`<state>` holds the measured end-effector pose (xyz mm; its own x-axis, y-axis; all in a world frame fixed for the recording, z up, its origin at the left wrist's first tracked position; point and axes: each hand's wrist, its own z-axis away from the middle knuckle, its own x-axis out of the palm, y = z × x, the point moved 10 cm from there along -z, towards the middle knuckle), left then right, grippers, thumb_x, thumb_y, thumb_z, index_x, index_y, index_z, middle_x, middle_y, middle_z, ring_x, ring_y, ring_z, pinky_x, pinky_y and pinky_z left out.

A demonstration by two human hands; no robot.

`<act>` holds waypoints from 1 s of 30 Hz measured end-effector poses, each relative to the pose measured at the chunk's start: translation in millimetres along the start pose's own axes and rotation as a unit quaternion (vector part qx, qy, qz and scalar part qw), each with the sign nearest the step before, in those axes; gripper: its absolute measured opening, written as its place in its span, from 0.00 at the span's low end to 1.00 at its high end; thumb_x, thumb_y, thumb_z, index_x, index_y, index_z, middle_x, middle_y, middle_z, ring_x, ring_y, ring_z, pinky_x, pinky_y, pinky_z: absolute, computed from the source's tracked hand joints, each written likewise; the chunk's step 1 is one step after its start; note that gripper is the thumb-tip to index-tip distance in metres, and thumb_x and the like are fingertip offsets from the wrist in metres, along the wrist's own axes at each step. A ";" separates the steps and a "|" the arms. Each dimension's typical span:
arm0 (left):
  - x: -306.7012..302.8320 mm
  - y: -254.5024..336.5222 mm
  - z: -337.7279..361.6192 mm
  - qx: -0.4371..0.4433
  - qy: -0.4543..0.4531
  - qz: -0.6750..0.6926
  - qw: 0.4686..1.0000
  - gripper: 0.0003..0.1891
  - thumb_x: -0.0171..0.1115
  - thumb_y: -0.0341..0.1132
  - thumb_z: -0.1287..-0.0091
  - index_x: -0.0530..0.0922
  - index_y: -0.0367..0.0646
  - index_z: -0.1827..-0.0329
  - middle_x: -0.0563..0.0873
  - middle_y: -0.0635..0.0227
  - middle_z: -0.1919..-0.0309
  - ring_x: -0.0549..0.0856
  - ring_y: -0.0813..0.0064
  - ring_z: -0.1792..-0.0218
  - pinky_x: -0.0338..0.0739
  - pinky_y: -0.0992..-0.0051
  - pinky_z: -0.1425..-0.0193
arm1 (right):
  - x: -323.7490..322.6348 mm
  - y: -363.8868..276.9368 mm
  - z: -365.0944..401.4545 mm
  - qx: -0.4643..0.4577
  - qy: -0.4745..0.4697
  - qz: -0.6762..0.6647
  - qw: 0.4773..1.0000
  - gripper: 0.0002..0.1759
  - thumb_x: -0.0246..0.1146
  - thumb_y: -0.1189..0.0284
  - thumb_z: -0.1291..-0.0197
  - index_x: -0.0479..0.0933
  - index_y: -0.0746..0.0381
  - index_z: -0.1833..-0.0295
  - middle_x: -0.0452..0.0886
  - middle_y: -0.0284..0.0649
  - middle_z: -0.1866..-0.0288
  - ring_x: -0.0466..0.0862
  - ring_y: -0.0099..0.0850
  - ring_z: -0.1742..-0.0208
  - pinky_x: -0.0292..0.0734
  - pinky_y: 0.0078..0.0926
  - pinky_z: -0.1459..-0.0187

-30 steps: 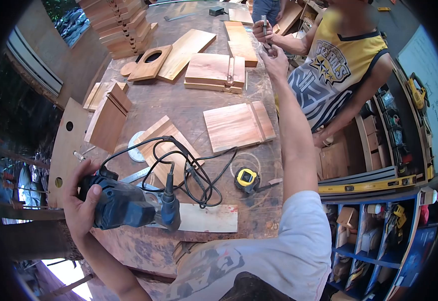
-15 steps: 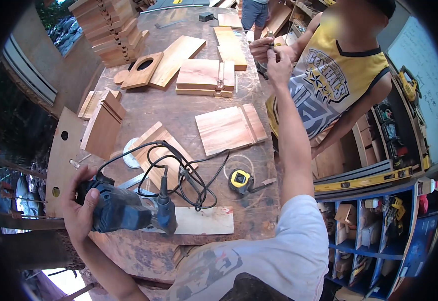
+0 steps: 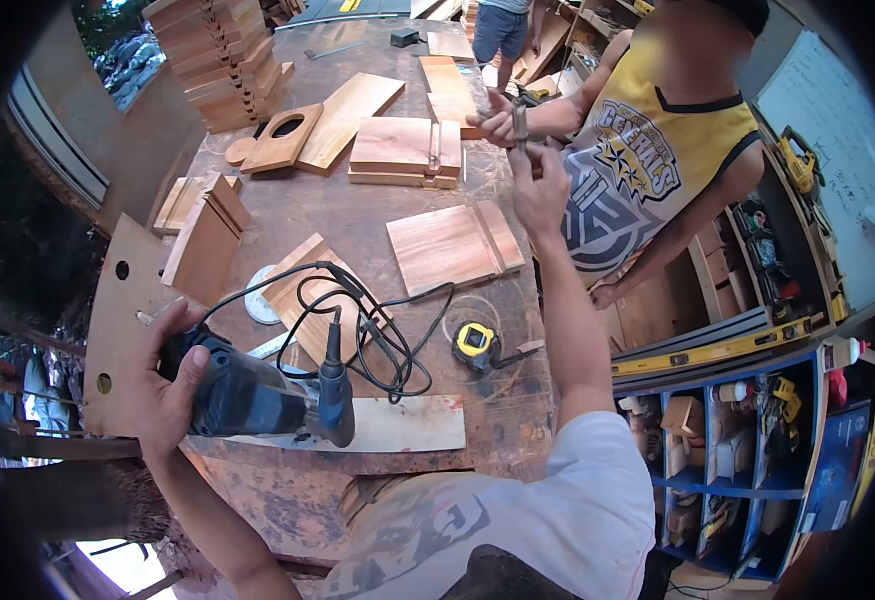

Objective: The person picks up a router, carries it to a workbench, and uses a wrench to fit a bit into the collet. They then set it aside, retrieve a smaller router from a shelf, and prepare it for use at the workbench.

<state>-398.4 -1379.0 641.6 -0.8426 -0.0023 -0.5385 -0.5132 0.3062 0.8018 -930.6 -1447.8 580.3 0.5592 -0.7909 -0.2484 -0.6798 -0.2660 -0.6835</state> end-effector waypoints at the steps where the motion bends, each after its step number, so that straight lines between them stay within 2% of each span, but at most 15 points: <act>1: 1.1 0.1 1.8 0.003 0.010 0.012 1.000 0.28 0.73 0.41 0.32 0.79 0.36 0.32 0.88 0.59 0.44 0.84 0.68 0.42 0.74 0.68 0.32 | -2.7 -3.8 16.3 0.036 -0.032 -0.019 0.999 0.12 0.70 0.68 0.33 0.82 0.68 0.55 0.85 0.43 0.63 0.87 0.34 0.63 0.83 0.35 0.61; 4: 2.4 11.4 2.8 0.057 0.005 -0.016 0.998 0.27 0.73 0.40 0.33 0.79 0.36 0.33 0.88 0.59 0.46 0.85 0.68 0.44 0.76 0.68 0.35 | 3.8 22.5 71.7 0.199 -0.089 -0.234 0.947 0.12 0.68 0.68 0.30 0.81 0.67 0.54 0.83 0.37 0.65 0.85 0.28 0.65 0.84 0.30 0.64; 7: 3.8 19.8 2.6 0.087 -0.016 0.000 0.996 0.27 0.75 0.40 0.35 0.80 0.36 0.35 0.88 0.58 0.49 0.86 0.66 0.47 0.77 0.68 0.39 | 2.7 37.2 87.3 0.333 -0.123 -0.276 0.893 0.10 0.65 0.68 0.27 0.80 0.66 0.53 0.82 0.35 0.65 0.84 0.27 0.67 0.85 0.28 0.65; 8: 3.4 20.7 2.3 0.080 -0.041 -0.029 0.996 0.28 0.74 0.43 0.34 0.80 0.36 0.35 0.87 0.57 0.46 0.85 0.62 0.42 0.75 0.65 0.34 | -0.2 35.8 83.4 0.351 -0.114 -0.263 0.891 0.10 0.63 0.67 0.26 0.80 0.64 0.54 0.81 0.34 0.66 0.83 0.25 0.68 0.83 0.27 0.67; 11: -2.5 26.3 3.8 0.153 -0.005 -0.063 0.986 0.27 0.76 0.44 0.38 0.82 0.37 0.40 0.88 0.56 0.53 0.86 0.58 0.52 0.78 0.63 0.44 | -4.5 36.4 69.7 0.410 -0.075 -0.266 0.869 0.09 0.63 0.66 0.27 0.78 0.61 0.58 0.79 0.32 0.68 0.81 0.24 0.71 0.77 0.25 0.70; 12: -3.6 26.1 3.3 0.158 -0.004 -0.062 0.986 0.27 0.75 0.45 0.39 0.83 0.38 0.41 0.88 0.55 0.54 0.85 0.55 0.53 0.78 0.60 0.45 | -5.4 32.4 67.3 0.413 -0.073 -0.263 0.869 0.10 0.62 0.66 0.26 0.79 0.62 0.58 0.79 0.32 0.67 0.81 0.24 0.71 0.78 0.25 0.69; 15: -6.6 26.1 5.5 0.183 -0.001 -0.059 0.981 0.27 0.75 0.45 0.39 0.83 0.38 0.42 0.88 0.56 0.54 0.85 0.54 0.53 0.77 0.58 0.45 | -6.9 -19.1 85.6 0.365 -0.073 -0.215 0.903 0.10 0.61 0.67 0.26 0.80 0.62 0.58 0.80 0.33 0.67 0.80 0.24 0.72 0.79 0.25 0.68; 18: -6.9 23.8 7.2 0.204 -0.013 -0.062 0.977 0.25 0.75 0.45 0.38 0.83 0.39 0.42 0.88 0.56 0.52 0.85 0.55 0.52 0.77 0.59 0.44 | -11.0 -64.9 154.2 0.322 -0.103 -0.119 0.933 0.13 0.60 0.63 0.24 0.79 0.63 0.54 0.81 0.35 0.65 0.82 0.24 0.72 0.80 0.25 0.67; 20: -7.7 27.1 9.9 0.226 -0.015 -0.077 0.971 0.25 0.74 0.45 0.37 0.83 0.40 0.42 0.88 0.57 0.52 0.85 0.55 0.50 0.76 0.59 0.43 | -15.6 -86.2 214.1 0.285 -0.131 -0.076 0.946 0.15 0.61 0.61 0.24 0.80 0.62 0.59 0.82 0.35 0.71 0.82 0.23 0.74 0.78 0.22 0.68; 24: -6.2 30.7 13.7 0.261 -0.023 -0.085 0.961 0.26 0.74 0.48 0.37 0.83 0.41 0.41 0.89 0.57 0.51 0.85 0.55 0.50 0.76 0.59 0.43 | -21.5 -74.9 357.6 0.396 -0.095 -0.094 0.908 0.13 0.62 0.65 0.24 0.79 0.63 0.60 0.81 0.34 0.74 0.81 0.24 0.75 0.76 0.24 0.69; 26: -5.6 31.5 16.3 0.270 -0.019 -0.096 0.958 0.26 0.73 0.49 0.37 0.83 0.41 0.41 0.89 0.57 0.51 0.85 0.55 0.49 0.77 0.58 0.43 | -28.6 -55.3 410.8 0.415 -0.104 -0.006 0.904 0.12 0.62 0.68 0.25 0.80 0.64 0.60 0.82 0.34 0.73 0.81 0.24 0.74 0.76 0.25 0.69; 29: -3.0 29.9 16.0 0.253 -0.041 -0.092 0.962 0.27 0.73 0.50 0.37 0.84 0.41 0.41 0.89 0.57 0.51 0.86 0.54 0.49 0.77 0.57 0.42 | -38.9 -67.2 427.0 0.369 -0.116 0.104 0.916 0.12 0.63 0.68 0.28 0.81 0.67 0.58 0.84 0.37 0.71 0.84 0.24 0.70 0.79 0.30 0.65; 30: -1.7 29.3 16.4 0.244 -0.047 -0.099 0.963 0.27 0.73 0.50 0.36 0.84 0.41 0.41 0.89 0.57 0.51 0.86 0.54 0.49 0.77 0.57 0.42 | -44.3 -71.8 423.7 0.312 -0.116 0.177 0.926 0.12 0.64 0.67 0.30 0.82 0.67 0.56 0.85 0.42 0.71 0.85 0.32 0.69 0.78 0.37 0.63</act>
<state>-409.4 -1354.4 661.7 -0.7057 -0.0264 -0.7080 -0.5044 0.7205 0.4758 -705.4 -1160.2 349.6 0.4899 -0.6086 -0.6242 -0.4741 0.4149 -0.7766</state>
